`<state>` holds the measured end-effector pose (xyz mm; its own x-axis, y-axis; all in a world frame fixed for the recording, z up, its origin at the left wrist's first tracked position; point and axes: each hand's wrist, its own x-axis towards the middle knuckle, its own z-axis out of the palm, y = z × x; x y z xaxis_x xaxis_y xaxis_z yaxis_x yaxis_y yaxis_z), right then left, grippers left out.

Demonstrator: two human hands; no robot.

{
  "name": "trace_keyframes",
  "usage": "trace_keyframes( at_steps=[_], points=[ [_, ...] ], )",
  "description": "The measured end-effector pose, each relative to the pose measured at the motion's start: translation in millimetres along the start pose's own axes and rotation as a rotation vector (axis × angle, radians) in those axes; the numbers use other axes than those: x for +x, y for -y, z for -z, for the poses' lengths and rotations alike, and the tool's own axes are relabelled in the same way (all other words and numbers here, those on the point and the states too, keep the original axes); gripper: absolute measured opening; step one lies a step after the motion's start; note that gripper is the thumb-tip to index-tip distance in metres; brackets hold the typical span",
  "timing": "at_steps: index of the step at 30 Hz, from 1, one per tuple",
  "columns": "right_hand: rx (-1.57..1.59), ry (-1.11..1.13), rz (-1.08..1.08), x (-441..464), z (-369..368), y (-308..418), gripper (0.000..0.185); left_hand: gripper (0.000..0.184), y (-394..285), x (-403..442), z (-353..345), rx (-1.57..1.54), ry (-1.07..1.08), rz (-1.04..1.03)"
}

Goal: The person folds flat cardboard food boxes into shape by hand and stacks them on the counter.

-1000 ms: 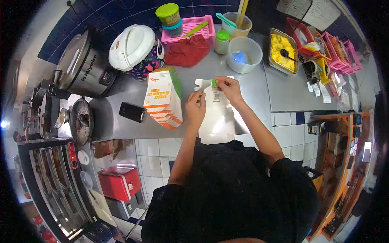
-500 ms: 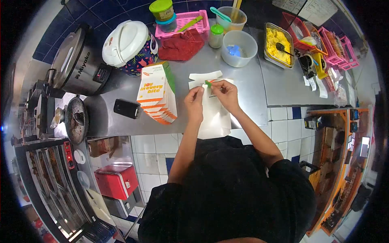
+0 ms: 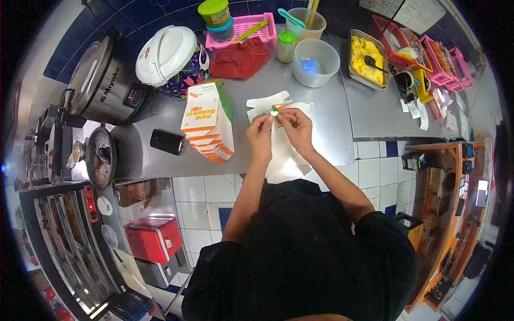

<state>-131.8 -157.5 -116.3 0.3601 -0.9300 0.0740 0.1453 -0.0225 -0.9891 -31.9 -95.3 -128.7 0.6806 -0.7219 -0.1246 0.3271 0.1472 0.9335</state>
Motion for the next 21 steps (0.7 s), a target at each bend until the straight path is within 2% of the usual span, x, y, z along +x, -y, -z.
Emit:
trace_keyframes(
  at_steps=[2,5,11,14,17,20,21],
  points=[
    [0.012,-0.009,-0.001,-1.3,-2.6,-4.5,0.014,0.013,-0.7,-1.4,-4.4,-0.003,-0.014,-0.057],
    [0.001,-0.046,0.004,-3.7,-7.2,-12.9,0.012,0.01,-4.5,-4.2,-6.0,-0.022,-0.035,0.019],
    [0.052,-0.006,0.007,-8.9,-5.7,-10.7,0.016,0.013,-13.5,-13.0,-10.0,0.138,0.037,-0.113],
    [0.069,-0.002,-0.021,-11.6,-11.1,7.9,0.017,0.022,-11.5,-15.7,-11.8,0.441,0.11,-0.421],
    [0.111,-0.037,-0.094,-3.4,-8.5,3.8,0.018,0.034,-24.0,-20.5,-0.5,0.893,0.31,-0.762],
    [0.153,-0.054,-0.349,8.8,3.3,8.7,0.017,0.042,-32.8,-37.2,0.4,0.798,0.353,-0.725],
    [0.139,-0.088,-0.337,12.7,6.1,10.2,0.017,0.044,-39.6,-47.0,-0.7,0.81,0.275,-0.653]
  ],
)
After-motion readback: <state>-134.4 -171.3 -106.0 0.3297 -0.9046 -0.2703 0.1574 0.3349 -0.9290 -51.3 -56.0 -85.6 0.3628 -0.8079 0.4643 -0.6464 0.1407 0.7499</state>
